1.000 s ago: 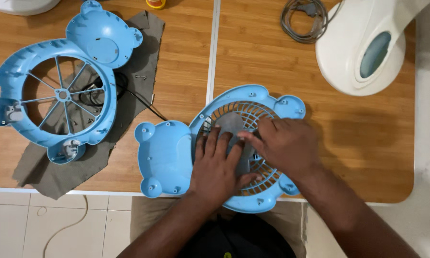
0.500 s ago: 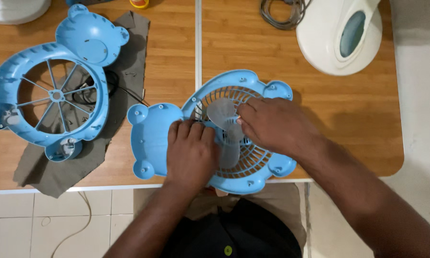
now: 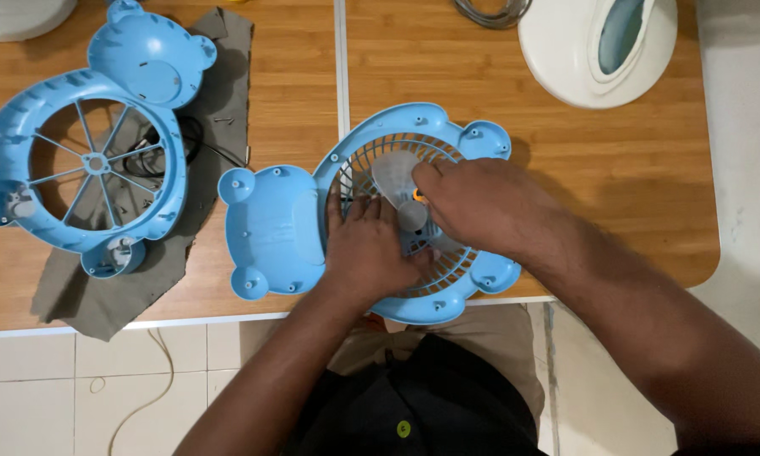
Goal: The person assembles a blue bear-shaped electric fan by attaching a small circular component to the front grille and securing it with screws using a screwdriver. They then attach the fan blade to the motor hub and tighten it in place.
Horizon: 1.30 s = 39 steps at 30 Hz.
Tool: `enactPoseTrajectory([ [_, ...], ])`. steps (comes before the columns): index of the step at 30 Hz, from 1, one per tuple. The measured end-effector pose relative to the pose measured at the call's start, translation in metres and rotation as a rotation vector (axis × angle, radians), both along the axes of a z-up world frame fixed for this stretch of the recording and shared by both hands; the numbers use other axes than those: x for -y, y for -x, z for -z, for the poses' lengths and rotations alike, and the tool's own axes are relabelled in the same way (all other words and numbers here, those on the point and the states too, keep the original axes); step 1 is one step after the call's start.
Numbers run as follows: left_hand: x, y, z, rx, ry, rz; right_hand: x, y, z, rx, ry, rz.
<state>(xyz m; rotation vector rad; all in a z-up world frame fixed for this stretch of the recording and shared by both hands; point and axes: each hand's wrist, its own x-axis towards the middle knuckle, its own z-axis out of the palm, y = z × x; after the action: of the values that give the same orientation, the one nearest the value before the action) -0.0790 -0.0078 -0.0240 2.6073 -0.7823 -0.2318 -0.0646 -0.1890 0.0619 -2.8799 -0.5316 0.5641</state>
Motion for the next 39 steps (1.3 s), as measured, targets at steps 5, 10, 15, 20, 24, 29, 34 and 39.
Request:
enactPoseTrajectory([
  [5, 0.01, 0.016, 0.015, 0.056, -0.026, -0.153, -0.001, -0.004, 0.001, -0.064, 0.196, 0.06],
  [10, 0.015, 0.018, 0.019, 0.107, -0.045, -0.186, 0.008, -0.002, 0.001, -0.038, 0.257, 0.079],
  [15, 0.011, 0.017, 0.014, 0.067, -0.062, -0.171, 0.012, -0.002, 0.008, 0.121, 0.013, -0.03],
  [20, 0.012, 0.017, 0.012, -0.007, -0.09, -0.195, 0.007, -0.011, 0.006, -0.065, 0.174, 0.046],
  [24, 0.014, 0.016, 0.007, -0.016, -0.095, -0.203, 0.006, -0.012, -0.005, -0.015, 0.255, 0.065],
  [29, 0.015, 0.016, 0.005, -0.011, -0.126, -0.214, 0.0, -0.006, -0.004, -0.032, 0.166, 0.064],
  [34, 0.016, 0.018, 0.007, 0.028, -0.133, -0.233, -0.011, -0.004, 0.007, -0.005, 0.131, 0.22],
  [39, 0.017, 0.019, 0.003, -0.047, -0.156, -0.247, -0.006, 0.002, 0.008, 0.059, 0.071, 0.183],
])
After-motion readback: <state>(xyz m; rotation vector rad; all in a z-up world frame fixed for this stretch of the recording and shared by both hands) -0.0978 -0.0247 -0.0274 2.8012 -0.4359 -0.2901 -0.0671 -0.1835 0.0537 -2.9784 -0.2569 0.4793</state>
